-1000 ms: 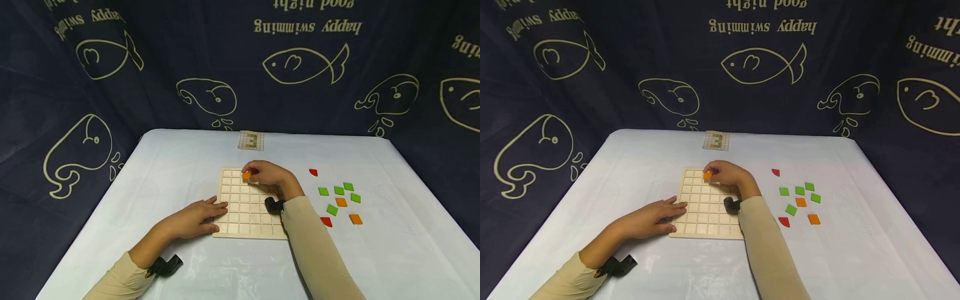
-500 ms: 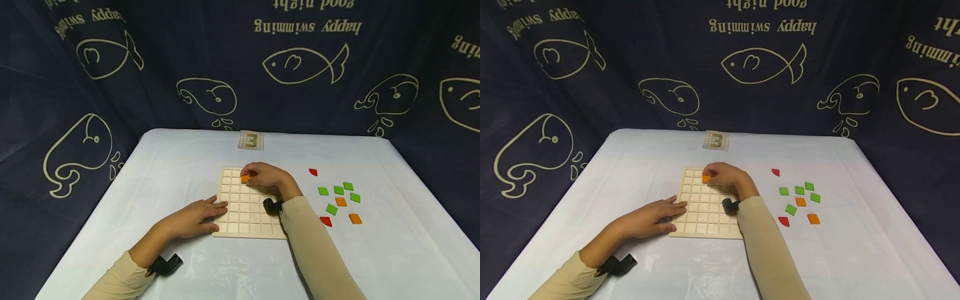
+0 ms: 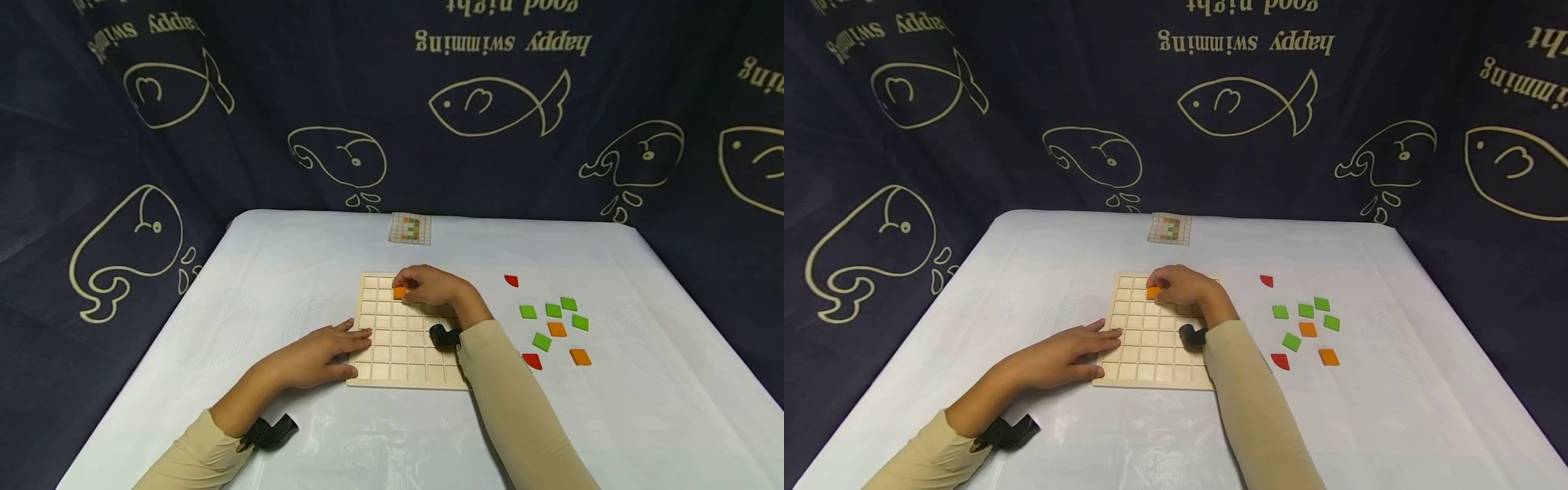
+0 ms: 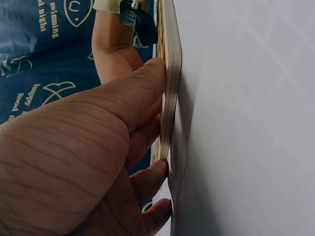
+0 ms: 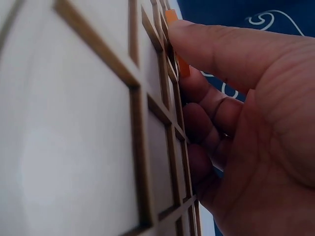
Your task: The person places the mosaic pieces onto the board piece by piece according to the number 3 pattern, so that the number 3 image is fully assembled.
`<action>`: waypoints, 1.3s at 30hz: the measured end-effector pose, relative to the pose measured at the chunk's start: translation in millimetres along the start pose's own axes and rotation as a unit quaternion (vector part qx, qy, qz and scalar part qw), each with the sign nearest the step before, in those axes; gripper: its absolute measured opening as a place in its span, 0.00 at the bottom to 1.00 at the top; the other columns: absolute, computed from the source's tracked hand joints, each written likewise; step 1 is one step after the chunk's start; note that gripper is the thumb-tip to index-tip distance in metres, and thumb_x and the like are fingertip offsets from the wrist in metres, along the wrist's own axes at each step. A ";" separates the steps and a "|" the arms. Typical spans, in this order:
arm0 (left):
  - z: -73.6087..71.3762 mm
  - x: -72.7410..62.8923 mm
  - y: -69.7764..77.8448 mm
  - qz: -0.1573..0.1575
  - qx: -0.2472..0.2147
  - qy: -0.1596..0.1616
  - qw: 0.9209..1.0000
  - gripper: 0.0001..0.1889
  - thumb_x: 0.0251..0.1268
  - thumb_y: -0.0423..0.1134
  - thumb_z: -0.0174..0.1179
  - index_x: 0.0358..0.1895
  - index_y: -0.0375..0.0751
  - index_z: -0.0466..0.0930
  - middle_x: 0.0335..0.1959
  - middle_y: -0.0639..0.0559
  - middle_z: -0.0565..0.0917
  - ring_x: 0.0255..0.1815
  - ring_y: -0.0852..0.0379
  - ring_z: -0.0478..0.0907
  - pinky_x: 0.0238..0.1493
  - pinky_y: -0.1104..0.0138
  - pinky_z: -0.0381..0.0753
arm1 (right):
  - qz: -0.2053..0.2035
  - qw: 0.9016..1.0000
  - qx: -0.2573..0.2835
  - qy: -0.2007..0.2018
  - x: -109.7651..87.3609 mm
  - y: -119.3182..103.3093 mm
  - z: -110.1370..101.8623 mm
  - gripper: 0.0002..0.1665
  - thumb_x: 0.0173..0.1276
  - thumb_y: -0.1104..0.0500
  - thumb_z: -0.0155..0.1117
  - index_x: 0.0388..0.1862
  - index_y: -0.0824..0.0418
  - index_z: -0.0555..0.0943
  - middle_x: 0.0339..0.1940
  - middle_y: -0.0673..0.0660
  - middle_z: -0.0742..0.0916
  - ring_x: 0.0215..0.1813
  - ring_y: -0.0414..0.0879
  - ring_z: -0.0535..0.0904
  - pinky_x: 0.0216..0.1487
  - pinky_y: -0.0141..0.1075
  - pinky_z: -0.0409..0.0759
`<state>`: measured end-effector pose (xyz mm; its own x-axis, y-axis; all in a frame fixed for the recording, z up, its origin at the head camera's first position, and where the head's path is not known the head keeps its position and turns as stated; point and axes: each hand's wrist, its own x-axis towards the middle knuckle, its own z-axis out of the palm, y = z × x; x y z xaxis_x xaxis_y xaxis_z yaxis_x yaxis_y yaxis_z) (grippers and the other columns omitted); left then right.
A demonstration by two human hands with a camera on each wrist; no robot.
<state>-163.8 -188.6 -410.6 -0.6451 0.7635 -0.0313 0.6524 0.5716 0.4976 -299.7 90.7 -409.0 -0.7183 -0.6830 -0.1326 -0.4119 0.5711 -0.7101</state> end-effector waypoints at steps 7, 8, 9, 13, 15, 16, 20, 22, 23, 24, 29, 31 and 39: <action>0.0 -0.3 -0.3 -0.001 0.003 0.000 1.000 0.29 0.69 0.44 0.63 0.70 0.38 0.71 0.74 0.48 0.67 0.77 0.38 0.53 0.71 0.42 0.56 | 0.002 1.000 -0.014 0.001 -0.5 -3.4 1.0 0.13 0.70 0.64 0.64 0.53 0.60 0.80 0.44 0.53 0.81 0.45 0.47 0.74 0.50 0.41 0.74; -0.1 -0.2 -0.3 -0.001 0.004 0.000 1.000 0.29 0.69 0.44 0.63 0.70 0.37 0.71 0.74 0.48 0.67 0.77 0.38 0.53 0.71 0.42 0.57 | 0.002 1.000 -0.013 0.001 -0.7 -3.7 1.2 0.13 0.70 0.64 0.64 0.53 0.60 0.80 0.44 0.54 0.81 0.44 0.47 0.74 0.49 0.41 0.74; -0.2 -0.2 -0.1 0.000 0.004 0.000 1.000 0.29 0.69 0.44 0.63 0.70 0.37 0.71 0.74 0.48 0.67 0.77 0.38 0.54 0.71 0.42 0.57 | 0.002 1.000 -0.015 0.002 -0.9 -3.9 1.3 0.13 0.70 0.64 0.64 0.53 0.60 0.80 0.44 0.54 0.81 0.44 0.47 0.74 0.49 0.41 0.74; -0.9 -0.1 0.6 0.002 0.003 0.000 1.000 0.29 0.69 0.44 0.63 0.70 0.37 0.71 0.73 0.47 0.67 0.77 0.37 0.54 0.71 0.42 0.57 | 0.000 1.000 -0.012 0.001 -2.1 -4.6 1.3 0.13 0.69 0.64 0.64 0.52 0.60 0.80 0.43 0.54 0.81 0.42 0.48 0.73 0.47 0.40 0.73; -1.1 -0.2 1.0 0.002 0.003 0.000 1.000 0.29 0.69 0.44 0.63 0.70 0.37 0.71 0.73 0.47 0.67 0.77 0.37 0.54 0.71 0.42 0.56 | 0.001 1.000 -0.012 0.001 -2.2 -4.7 1.5 0.13 0.69 0.64 0.64 0.52 0.60 0.80 0.42 0.54 0.80 0.42 0.47 0.73 0.46 0.40 0.73; -1.1 -0.2 1.0 0.002 0.003 0.000 1.000 0.29 0.69 0.44 0.63 0.70 0.37 0.71 0.73 0.47 0.67 0.77 0.37 0.54 0.71 0.42 0.56 | 0.002 1.000 -0.012 0.001 -2.2 -4.7 1.6 0.13 0.69 0.64 0.65 0.52 0.60 0.80 0.42 0.54 0.80 0.42 0.47 0.73 0.46 0.40 0.73; -0.7 -0.3 1.2 0.000 0.006 0.000 1.000 0.29 0.69 0.44 0.63 0.70 0.37 0.71 0.73 0.47 0.67 0.77 0.37 0.54 0.70 0.41 0.57 | 0.007 1.000 -0.016 0.003 -1.2 -3.8 2.3 0.13 0.69 0.63 0.65 0.52 0.59 0.80 0.43 0.54 0.80 0.44 0.48 0.72 0.48 0.41 0.72; -0.6 -0.4 1.1 0.000 0.006 0.001 1.000 0.29 0.69 0.44 0.63 0.70 0.37 0.71 0.73 0.47 0.67 0.76 0.37 0.54 0.70 0.41 0.57 | 0.010 1.000 -0.017 0.004 -1.0 -3.5 2.5 0.14 0.69 0.63 0.65 0.52 0.58 0.80 0.45 0.54 0.80 0.46 0.48 0.72 0.50 0.42 0.71; -0.4 -0.5 1.0 0.001 0.006 0.001 1.000 0.29 0.69 0.44 0.63 0.70 0.37 0.71 0.73 0.47 0.67 0.76 0.37 0.54 0.70 0.41 0.57 | 0.011 1.000 -0.018 0.005 -0.9 -3.4 2.6 0.14 0.69 0.63 0.65 0.53 0.58 0.80 0.45 0.54 0.80 0.46 0.48 0.71 0.50 0.42 0.71; -0.4 -0.5 0.8 0.001 0.006 0.002 1.000 0.29 0.69 0.44 0.63 0.70 0.37 0.71 0.73 0.47 0.67 0.76 0.37 0.54 0.70 0.42 0.57 | 0.012 1.000 -0.018 0.005 -1.0 -3.4 2.6 0.14 0.69 0.63 0.65 0.53 0.58 0.80 0.46 0.54 0.80 0.47 0.48 0.71 0.51 0.42 0.71; -0.1 -0.5 0.0 0.001 0.004 0.002 1.000 0.29 0.69 0.44 0.63 0.70 0.37 0.71 0.74 0.47 0.67 0.77 0.37 0.54 0.70 0.42 0.57 | 0.012 1.000 -0.019 0.005 -2.2 -4.7 2.2 0.14 0.69 0.62 0.65 0.53 0.57 0.80 0.47 0.54 0.80 0.48 0.49 0.71 0.52 0.43 0.71; 0.1 -0.2 -0.4 0.001 0.005 0.001 1.000 0.29 0.69 0.44 0.63 0.70 0.37 0.71 0.74 0.48 0.67 0.77 0.38 0.53 0.70 0.42 0.57 | 0.013 1.000 -0.018 0.005 -2.9 -5.4 2.0 0.15 0.69 0.62 0.65 0.54 0.57 0.80 0.47 0.54 0.80 0.49 0.49 0.71 0.53 0.43 0.71; 0.0 -0.2 -0.6 -0.004 0.003 -0.002 1.000 0.29 0.70 0.45 0.62 0.70 0.38 0.71 0.74 0.49 0.66 0.77 0.38 0.53 0.70 0.41 0.57 | 0.013 1.000 -0.016 0.004 -3.9 -5.0 1.8 0.15 0.70 0.62 0.65 0.54 0.57 0.80 0.50 0.54 0.80 0.52 0.50 0.72 0.57 0.45 0.72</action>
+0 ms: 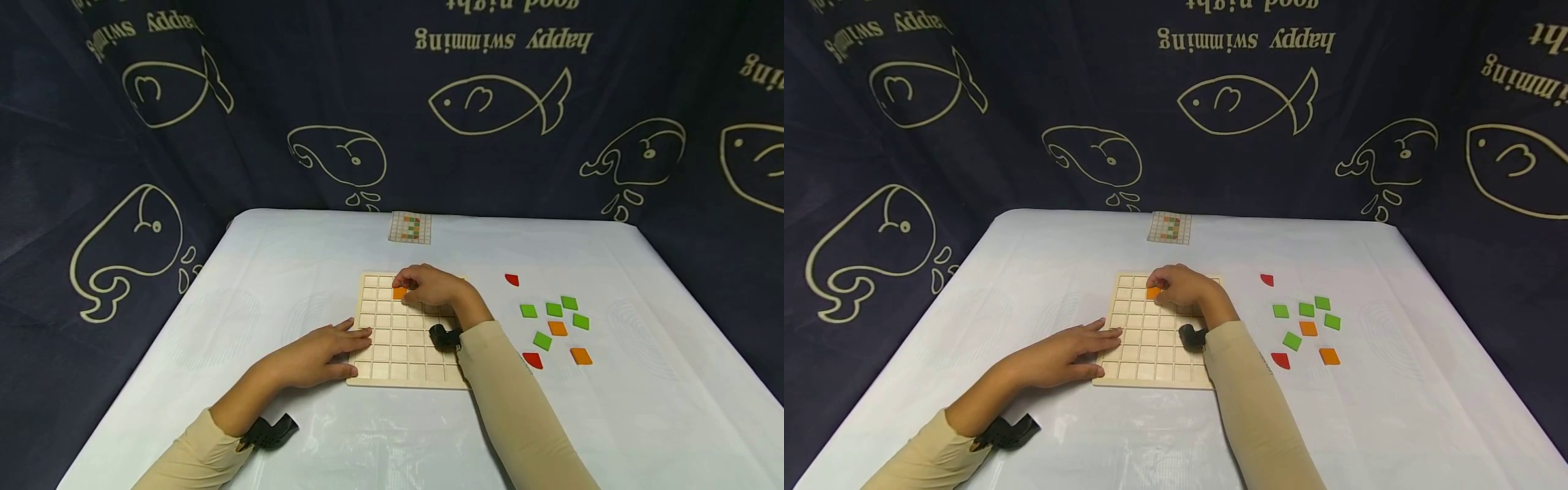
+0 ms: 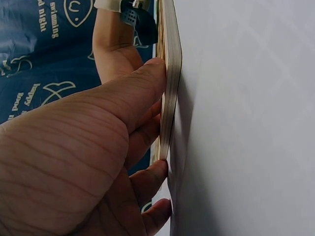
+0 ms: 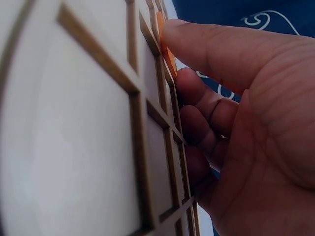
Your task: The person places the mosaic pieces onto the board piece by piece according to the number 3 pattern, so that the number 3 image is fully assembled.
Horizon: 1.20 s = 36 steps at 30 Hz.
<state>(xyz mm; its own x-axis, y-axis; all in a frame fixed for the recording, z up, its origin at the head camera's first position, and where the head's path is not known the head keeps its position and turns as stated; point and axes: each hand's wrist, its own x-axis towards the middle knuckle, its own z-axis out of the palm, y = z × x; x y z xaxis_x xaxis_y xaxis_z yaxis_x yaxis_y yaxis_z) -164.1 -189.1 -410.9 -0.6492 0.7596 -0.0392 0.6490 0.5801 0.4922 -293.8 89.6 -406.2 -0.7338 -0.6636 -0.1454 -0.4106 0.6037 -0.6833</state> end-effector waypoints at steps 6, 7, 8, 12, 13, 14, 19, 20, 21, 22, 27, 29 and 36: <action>-1.4 -0.1 1.9 0.001 0.000 0.001 1.000 0.29 0.69 0.44 0.63 0.70 0.37 0.71 0.74 0.48 0.67 0.77 0.37 0.53 0.70 0.42 0.57 | -0.001 1.000 -0.004 -0.001 -0.3 -0.3 -0.1 0.15 0.70 0.62 0.64 0.55 0.57 0.80 0.51 0.54 0.80 0.53 0.49 0.72 0.58 0.45 0.72; -1.6 -0.1 2.2 0.002 0.001 0.001 1.000 0.29 0.69 0.43 0.63 0.70 0.37 0.71 0.74 0.47 0.67 0.77 0.37 0.53 0.70 0.42 0.57 | -0.001 1.000 -0.004 -0.001 -0.3 -0.5 -0.2 0.15 0.70 0.62 0.64 0.55 0.57 0.80 0.51 0.54 0.80 0.53 0.49 0.72 0.58 0.45 0.72; -1.9 -0.2 2.4 0.002 0.001 0.001 1.000 0.29 0.69 0.43 0.63 0.70 0.37 0.71 0.74 0.47 0.67 0.77 0.37 0.53 0.70 0.42 0.58 | 0.000 1.000 -0.003 -0.002 -0.4 -0.7 -0.2 0.15 0.70 0.62 0.64 0.55 0.57 0.80 0.51 0.54 0.80 0.53 0.49 0.72 0.58 0.44 0.72; -2.5 -0.4 3.2 0.003 0.000 0.001 1.000 0.29 0.69 0.43 0.63 0.70 0.37 0.71 0.74 0.47 0.67 0.77 0.37 0.53 0.70 0.41 0.57 | -0.003 1.000 0.000 -0.003 -0.7 -0.7 -0.8 0.15 0.70 0.62 0.64 0.55 0.58 0.80 0.51 0.54 0.80 0.52 0.49 0.72 0.57 0.44 0.72; -2.6 -0.4 3.4 0.003 0.000 0.001 1.000 0.29 0.69 0.43 0.63 0.70 0.36 0.71 0.74 0.47 0.67 0.77 0.37 0.53 0.70 0.41 0.57 | -0.003 1.000 0.003 -0.003 -0.7 -0.4 -0.9 0.15 0.70 0.62 0.64 0.55 0.58 0.80 0.51 0.54 0.80 0.52 0.49 0.73 0.57 0.44 0.72; -2.5 -0.5 3.5 0.004 0.000 0.001 1.000 0.29 0.69 0.43 0.63 0.70 0.36 0.71 0.74 0.47 0.67 0.77 0.37 0.53 0.70 0.41 0.57 | -0.004 1.000 0.005 -0.003 -0.9 -0.3 -1.1 0.15 0.70 0.62 0.64 0.55 0.58 0.80 0.51 0.54 0.80 0.52 0.49 0.73 0.57 0.44 0.72; -2.2 -0.6 2.9 0.009 -0.003 0.003 1.000 0.29 0.69 0.43 0.63 0.70 0.36 0.71 0.73 0.45 0.68 0.76 0.36 0.54 0.70 0.41 0.57 | 0.000 1.000 0.012 -0.002 -1.4 1.2 -1.6 0.16 0.71 0.62 0.64 0.56 0.58 0.80 0.53 0.54 0.80 0.55 0.48 0.74 0.59 0.44 0.72; -1.8 -0.6 2.4 0.011 -0.003 0.004 1.000 0.29 0.69 0.44 0.63 0.70 0.36 0.71 0.73 0.45 0.68 0.76 0.36 0.54 0.70 0.41 0.57 | 0.001 1.000 0.013 -0.001 -1.8 1.2 -1.8 0.16 0.71 0.62 0.63 0.57 0.58 0.79 0.54 0.54 0.80 0.55 0.48 0.74 0.60 0.44 0.72; -1.4 -0.4 1.7 0.012 -0.002 0.004 1.000 0.29 0.69 0.44 0.63 0.70 0.36 0.71 0.73 0.46 0.68 0.76 0.36 0.54 0.70 0.41 0.57 | 0.002 1.000 0.014 -0.001 -2.3 1.4 -1.9 0.16 0.71 0.62 0.63 0.57 0.58 0.79 0.55 0.54 0.80 0.56 0.49 0.74 0.61 0.45 0.72; -1.0 -0.1 1.2 0.013 -0.002 0.005 1.000 0.29 0.69 0.44 0.63 0.70 0.36 0.71 0.73 0.46 0.68 0.76 0.37 0.54 0.70 0.41 0.57 | 0.002 1.000 0.017 -0.001 -2.8 1.3 -2.2 0.16 0.71 0.62 0.63 0.57 0.58 0.79 0.55 0.54 0.81 0.57 0.49 0.75 0.61 0.45 0.72; 2.0 0.7 -1.7 0.012 -0.001 0.006 1.000 0.29 0.69 0.45 0.62 0.70 0.37 0.71 0.73 0.47 0.67 0.77 0.38 0.54 0.70 0.42 0.57 | -0.005 1.000 0.026 0.000 -4.5 1.1 -3.2 0.16 0.71 0.63 0.62 0.57 0.59 0.79 0.57 0.55 0.81 0.57 0.49 0.76 0.61 0.46 0.73; 2.5 0.7 -2.2 0.010 -0.003 0.006 1.000 0.29 0.69 0.45 0.62 0.70 0.37 0.71 0.73 0.48 0.67 0.77 0.38 0.54 0.70 0.42 0.57 | -0.006 0.999 0.032 0.002 -4.4 1.5 -3.4 0.17 0.71 0.63 0.63 0.58 0.59 0.79 0.56 0.54 0.81 0.56 0.48 0.76 0.60 0.45 0.73; 1.5 0.9 -1.2 0.008 -0.003 0.003 1.000 0.29 0.70 0.44 0.62 0.70 0.38 0.71 0.73 0.48 0.67 0.77 0.38 0.53 0.70 0.42 0.57 | -0.002 0.998 0.062 0.020 -9.4 4.8 -6.2 0.18 0.72 0.61 0.62 0.60 0.59 0.78 0.51 0.53 0.82 0.51 0.48 0.75 0.55 0.44 0.74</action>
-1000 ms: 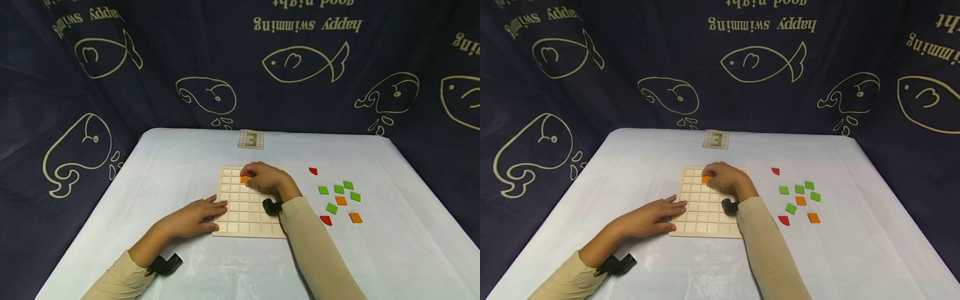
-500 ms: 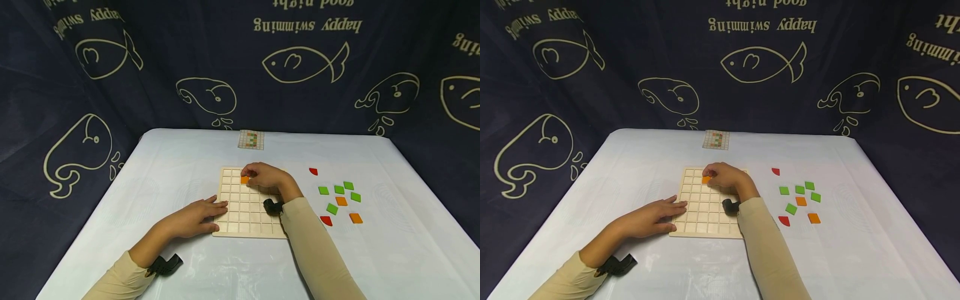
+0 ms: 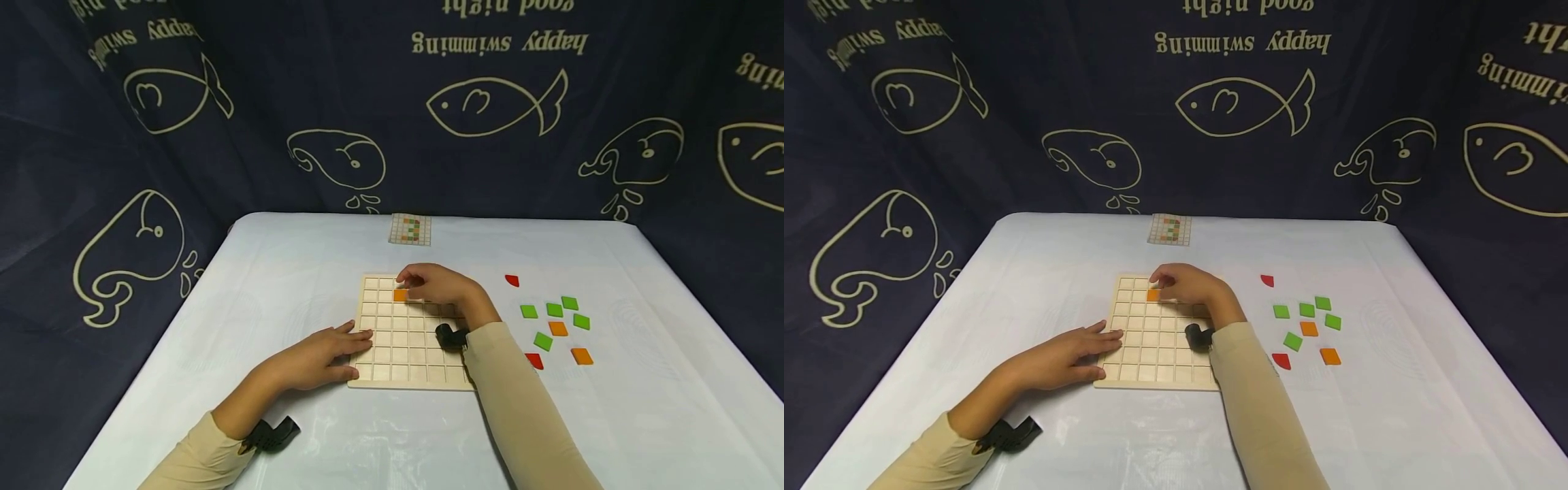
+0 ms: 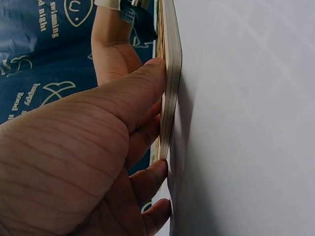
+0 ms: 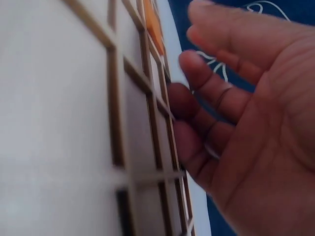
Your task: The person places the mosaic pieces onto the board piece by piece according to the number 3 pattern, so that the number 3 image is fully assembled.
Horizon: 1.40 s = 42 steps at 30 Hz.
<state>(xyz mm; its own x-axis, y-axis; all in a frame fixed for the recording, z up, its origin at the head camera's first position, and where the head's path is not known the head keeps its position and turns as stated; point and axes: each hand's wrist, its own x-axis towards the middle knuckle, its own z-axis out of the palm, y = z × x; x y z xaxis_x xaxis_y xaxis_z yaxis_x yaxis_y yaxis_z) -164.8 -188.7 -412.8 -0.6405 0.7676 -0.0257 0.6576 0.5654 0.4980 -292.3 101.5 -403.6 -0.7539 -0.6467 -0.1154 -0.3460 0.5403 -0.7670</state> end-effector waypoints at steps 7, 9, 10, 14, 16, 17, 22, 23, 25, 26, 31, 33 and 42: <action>-1.1 -1.1 1.4 -0.006 -0.001 -0.004 1.000 0.29 0.70 0.45 0.62 0.70 0.38 0.71 0.74 0.48 0.67 0.77 0.38 0.53 0.71 0.42 0.57 | -0.016 0.999 0.028 0.014 -9.9 1.5 -6.4 0.18 0.74 0.64 0.59 0.61 0.63 0.78 0.49 0.58 0.81 0.48 0.49 0.75 0.52 0.43 0.75; -1.2 -1.7 1.3 -0.005 0.000 -0.005 1.000 0.29 0.70 0.45 0.62 0.70 0.38 0.71 0.74 0.48 0.66 0.77 0.38 0.53 0.70 0.42 0.57 | -0.019 0.999 0.026 0.019 -13.2 0.1 -8.4 0.18 0.74 0.64 0.59 0.61 0.64 0.77 0.51 0.60 0.81 0.49 0.49 0.75 0.53 0.44 0.74; -1.2 -1.7 1.2 -0.005 0.001 -0.004 1.000 0.29 0.70 0.45 0.62 0.70 0.38 0.71 0.74 0.48 0.66 0.77 0.38 0.53 0.71 0.42 0.57 | -0.020 0.999 0.023 0.022 -15.1 -0.3 -9.4 0.18 0.74 0.64 0.59 0.61 0.64 0.77 0.51 0.60 0.81 0.49 0.50 0.75 0.53 0.44 0.74; -0.8 -0.9 1.2 -0.004 0.001 -0.003 1.000 0.29 0.69 0.45 0.62 0.70 0.38 0.71 0.74 0.48 0.67 0.77 0.38 0.53 0.71 0.43 0.57 | -0.011 0.999 0.016 0.034 -24.4 0.9 -14.0 0.18 0.74 0.63 0.59 0.61 0.63 0.77 0.53 0.60 0.81 0.52 0.51 0.75 0.55 0.46 0.74; -0.6 -0.5 1.5 -0.005 0.003 -0.003 1.000 0.29 0.69 0.45 0.62 0.70 0.38 0.71 0.74 0.48 0.67 0.77 0.39 0.53 0.71 0.43 0.57 | -0.004 0.999 0.015 0.039 -29.9 2.8 -16.7 0.19 0.74 0.62 0.59 0.62 0.62 0.77 0.54 0.60 0.81 0.52 0.51 0.75 0.56 0.46 0.74; -0.6 -0.3 1.8 -0.005 0.003 -0.004 1.000 0.29 0.69 0.45 0.62 0.70 0.38 0.71 0.74 0.48 0.67 0.77 0.39 0.53 0.71 0.43 0.57 | 0.000 0.999 0.016 0.041 -32.8 3.7 -18.1 0.19 0.74 0.62 0.59 0.62 0.62 0.77 0.54 0.60 0.81 0.53 0.51 0.75 0.56 0.47 0.73; -1.0 -0.4 2.8 -0.006 0.002 -0.004 1.000 0.29 0.70 0.45 0.62 0.70 0.38 0.71 0.74 0.48 0.67 0.77 0.38 0.53 0.71 0.42 0.57 | 0.010 0.998 0.008 0.054 -49.3 10.4 -26.3 0.19 0.75 0.61 0.58 0.62 0.62 0.77 0.54 0.61 0.80 0.53 0.52 0.73 0.54 0.47 0.73; -1.1 -0.6 2.8 -0.006 0.001 -0.004 1.000 0.29 0.70 0.44 0.62 0.70 0.38 0.71 0.74 0.48 0.67 0.77 0.38 0.53 0.71 0.42 0.57 | 0.010 0.998 0.009 0.056 -52.7 11.8 -28.0 0.18 0.75 0.62 0.58 0.62 0.62 0.77 0.54 0.61 0.80 0.53 0.52 0.73 0.54 0.47 0.73; -1.3 -1.0 2.7 -0.006 -0.002 -0.004 1.000 0.29 0.70 0.44 0.62 0.70 0.38 0.71 0.74 0.48 0.66 0.77 0.38 0.53 0.71 0.42 0.57 | 0.013 0.998 0.011 0.062 -59.9 13.6 -31.4 0.18 0.75 0.62 0.58 0.61 0.64 0.76 0.54 0.63 0.79 0.53 0.52 0.72 0.53 0.47 0.73; -1.4 -1.2 2.7 -0.005 -0.003 -0.004 1.000 0.29 0.69 0.44 0.62 0.71 0.37 0.71 0.74 0.47 0.66 0.77 0.38 0.53 0.71 0.42 0.57 | 0.015 0.998 0.013 0.064 -63.7 14.0 -33.3 0.18 0.74 0.63 0.58 0.61 0.64 0.76 0.53 0.63 0.79 0.53 0.53 0.72 0.53 0.47 0.73; -1.4 -0.9 2.1 0.000 -0.003 -0.003 1.000 0.30 0.69 0.44 0.63 0.70 0.37 0.71 0.74 0.47 0.67 0.77 0.37 0.53 0.71 0.42 0.57 | 0.029 0.997 -0.006 0.077 -83.9 19.0 -42.6 0.19 0.74 0.62 0.60 0.61 0.64 0.77 0.56 0.63 0.80 0.56 0.54 0.73 0.55 0.49 0.72; -1.6 -1.1 2.2 0.001 -0.003 0.000 1.000 0.30 0.69 0.44 0.63 0.70 0.37 0.71 0.74 0.47 0.67 0.77 0.37 0.53 0.71 0.42 0.57 | 0.035 0.996 -0.017 0.083 -92.1 22.0 -47.2 0.19 0.73 0.62 0.61 0.61 0.63 0.77 0.57 0.62 0.80 0.58 0.54 0.74 0.57 0.50 0.72; -1.6 -0.9 3.5 -0.002 -0.003 -0.002 1.000 0.29 0.70 0.44 0.62 0.70 0.37 0.71 0.74 0.47 0.67 0.77 0.37 0.53 0.70 0.42 0.57 | 0.065 0.990 -0.037 0.118 -133.2 36.0 -68.4 0.18 0.73 0.59 0.62 0.59 0.62 0.78 0.57 0.62 0.80 0.59 0.54 0.73 0.61 0.52 0.67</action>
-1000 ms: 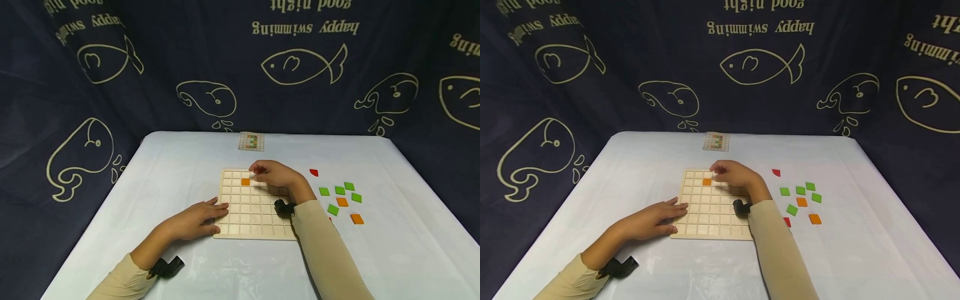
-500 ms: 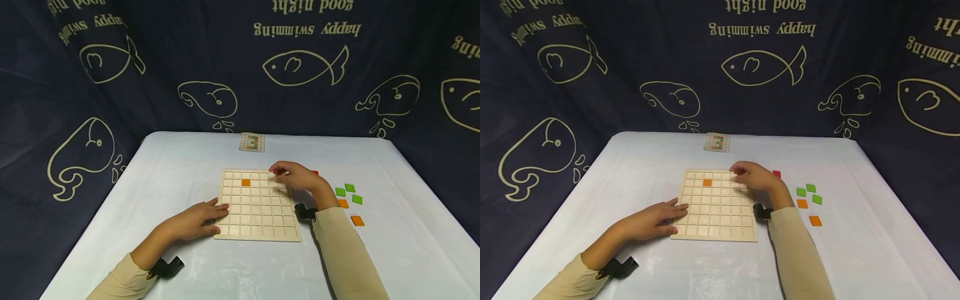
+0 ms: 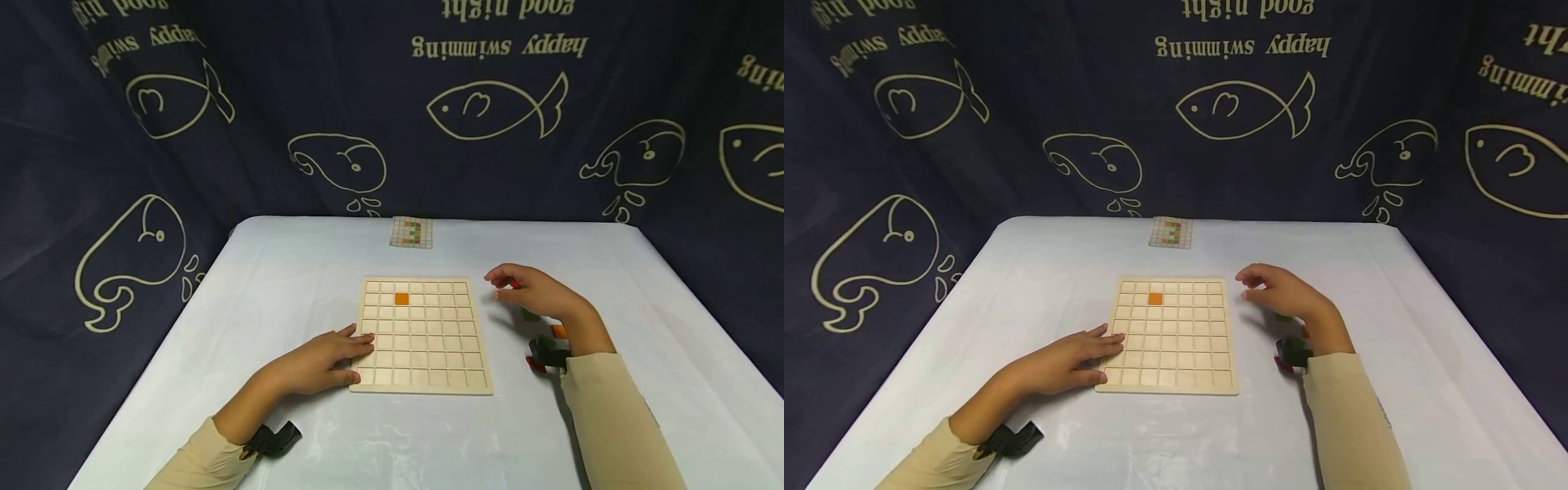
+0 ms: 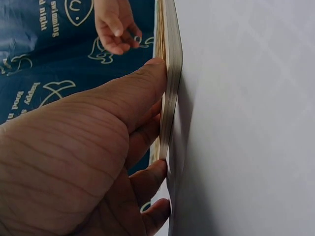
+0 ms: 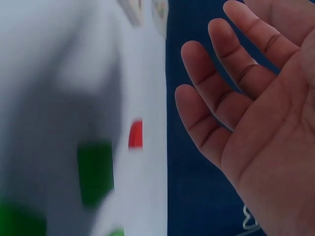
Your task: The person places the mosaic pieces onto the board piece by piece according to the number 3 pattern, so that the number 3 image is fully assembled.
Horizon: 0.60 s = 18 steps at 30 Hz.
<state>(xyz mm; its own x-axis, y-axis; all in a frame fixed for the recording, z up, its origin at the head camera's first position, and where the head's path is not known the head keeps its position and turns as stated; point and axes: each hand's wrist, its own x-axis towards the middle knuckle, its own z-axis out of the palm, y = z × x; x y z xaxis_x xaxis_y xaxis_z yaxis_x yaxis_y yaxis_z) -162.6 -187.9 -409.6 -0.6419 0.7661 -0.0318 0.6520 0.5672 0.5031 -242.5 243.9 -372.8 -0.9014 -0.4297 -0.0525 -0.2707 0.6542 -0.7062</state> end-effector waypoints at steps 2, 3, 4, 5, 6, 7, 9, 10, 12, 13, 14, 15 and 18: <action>0.4 -1.0 -0.8 -0.002 0.002 0.001 1.000 0.29 0.70 0.44 0.62 0.70 0.37 0.71 0.74 0.48 0.67 0.77 0.38 0.53 0.71 0.42 0.57 | 0.012 1.000 -0.004 0.005 -6.1 3.8 -4.3 0.18 0.73 0.59 0.62 0.59 0.62 0.78 0.57 0.62 0.80 0.59 0.54 0.72 0.62 0.53 0.67; 0.6 -1.4 -1.2 -0.004 0.002 0.001 1.000 0.29 0.70 0.45 0.62 0.70 0.38 0.71 0.74 0.48 0.67 0.77 0.38 0.53 0.71 0.42 0.57 | 0.020 1.000 -0.006 0.006 -9.2 5.9 -5.9 0.19 0.73 0.58 0.62 0.60 0.62 0.78 0.57 0.62 0.80 0.59 0.54 0.72 0.62 0.53 0.68; 0.6 -1.2 -1.3 -0.004 0.000 0.000 1.000 0.29 0.70 0.45 0.62 0.71 0.38 0.71 0.74 0.48 0.67 0.77 0.38 0.52 0.71 0.42 0.57 | 0.026 1.000 -0.009 0.008 -12.5 8.6 -7.8 0.19 0.73 0.58 0.62 0.60 0.62 0.77 0.57 0.62 0.80 0.59 0.54 0.72 0.62 0.53 0.69; 0.6 -0.9 -1.3 -0.004 0.000 -0.001 1.000 0.29 0.70 0.45 0.62 0.71 0.38 0.71 0.74 0.48 0.66 0.77 0.38 0.52 0.71 0.42 0.57 | 0.033 0.999 -0.011 0.009 -15.7 11.3 -9.4 0.20 0.73 0.58 0.62 0.61 0.62 0.77 0.58 0.62 0.80 0.59 0.55 0.72 0.62 0.54 0.69; 0.6 -0.5 -1.4 -0.004 0.000 -0.002 1.000 0.29 0.70 0.45 0.62 0.71 0.38 0.71 0.74 0.48 0.66 0.77 0.38 0.52 0.71 0.42 0.56 | 0.039 0.999 -0.013 0.009 -18.7 14.3 -10.8 0.20 0.74 0.57 0.62 0.61 0.62 0.77 0.59 0.62 0.80 0.60 0.55 0.72 0.62 0.54 0.70; 0.5 -0.3 -1.3 -0.004 0.000 -0.002 1.000 0.29 0.70 0.45 0.61 0.71 0.38 0.71 0.74 0.49 0.66 0.77 0.38 0.52 0.71 0.42 0.56 | 0.046 0.999 -0.014 0.009 -21.6 17.2 -12.1 0.20 0.74 0.57 0.62 0.62 0.62 0.77 0.59 0.62 0.79 0.60 0.55 0.72 0.61 0.54 0.71; 0.3 0.2 -1.2 -0.004 0.000 -0.002 1.000 0.29 0.70 0.46 0.61 0.71 0.38 0.71 0.74 0.48 0.66 0.77 0.38 0.52 0.71 0.42 0.56 | 0.062 0.998 -0.018 0.009 -26.9 22.6 -14.3 0.21 0.74 0.56 0.61 0.62 0.61 0.76 0.58 0.61 0.79 0.59 0.55 0.72 0.60 0.52 0.72; 0.2 0.3 -1.1 -0.003 0.000 -0.002 1.000 0.29 0.70 0.45 0.62 0.70 0.38 0.71 0.74 0.48 0.67 0.77 0.38 0.52 0.71 0.42 0.57 | 0.066 0.998 -0.019 0.009 -29.1 25.1 -15.2 0.21 0.73 0.56 0.61 0.62 0.61 0.76 0.58 0.61 0.79 0.59 0.55 0.72 0.59 0.52 0.73; 0.0 0.5 -1.0 -0.002 0.000 0.000 1.000 0.29 0.70 0.45 0.62 0.70 0.38 0.71 0.74 0.48 0.67 0.77 0.38 0.53 0.71 0.42 0.57 | 0.073 0.997 -0.021 0.010 -32.9 28.9 -16.6 0.20 0.73 0.56 0.62 0.61 0.60 0.77 0.57 0.61 0.79 0.58 0.55 0.72 0.57 0.50 0.74; -0.1 0.4 -0.9 -0.002 0.000 0.002 1.000 0.29 0.70 0.44 0.62 0.70 0.37 0.71 0.74 0.48 0.67 0.77 0.38 0.53 0.71 0.42 0.57 | 0.078 0.997 -0.025 0.011 -34.6 30.3 -17.4 0.20 0.73 0.56 0.62 0.61 0.60 0.76 0.56 0.61 0.80 0.58 0.55 0.72 0.56 0.49 0.75; 0.0 0.4 -0.9 -0.002 0.001 0.003 1.000 0.29 0.69 0.44 0.63 0.70 0.38 0.71 0.74 0.48 0.67 0.77 0.38 0.53 0.71 0.43 0.57 | 0.080 0.996 -0.030 0.011 -35.9 31.6 -17.9 0.20 0.73 0.56 0.62 0.61 0.60 0.76 0.56 0.61 0.80 0.57 0.55 0.72 0.55 0.48 0.75; 0.2 0.2 -0.9 -0.002 0.000 0.003 1.000 0.29 0.69 0.44 0.63 0.70 0.37 0.71 0.74 0.48 0.67 0.77 0.38 0.53 0.70 0.43 0.58 | 0.083 0.996 -0.034 0.011 -37.0 32.6 -18.2 0.20 0.72 0.56 0.62 0.61 0.59 0.76 0.55 0.61 0.80 0.57 0.55 0.72 0.54 0.47 0.75; 0.8 -1.1 -0.9 -0.003 -0.002 0.002 1.000 0.29 0.69 0.44 0.63 0.70 0.37 0.71 0.74 0.48 0.67 0.77 0.38 0.53 0.70 0.42 0.58 | 0.088 0.995 -0.041 0.004 -39.5 35.0 -18.9 0.21 0.72 0.55 0.63 0.60 0.59 0.77 0.53 0.60 0.80 0.55 0.55 0.72 0.52 0.45 0.76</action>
<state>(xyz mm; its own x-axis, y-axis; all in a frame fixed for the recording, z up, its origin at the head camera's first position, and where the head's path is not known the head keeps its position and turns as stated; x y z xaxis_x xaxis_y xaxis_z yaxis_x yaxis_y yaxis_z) -162.2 -189.0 -410.7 -0.6477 0.7612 -0.0322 0.6457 0.5709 0.5071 -222.7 295.5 -382.1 -0.9398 -0.2993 -0.1646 -0.1349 0.7680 -0.6261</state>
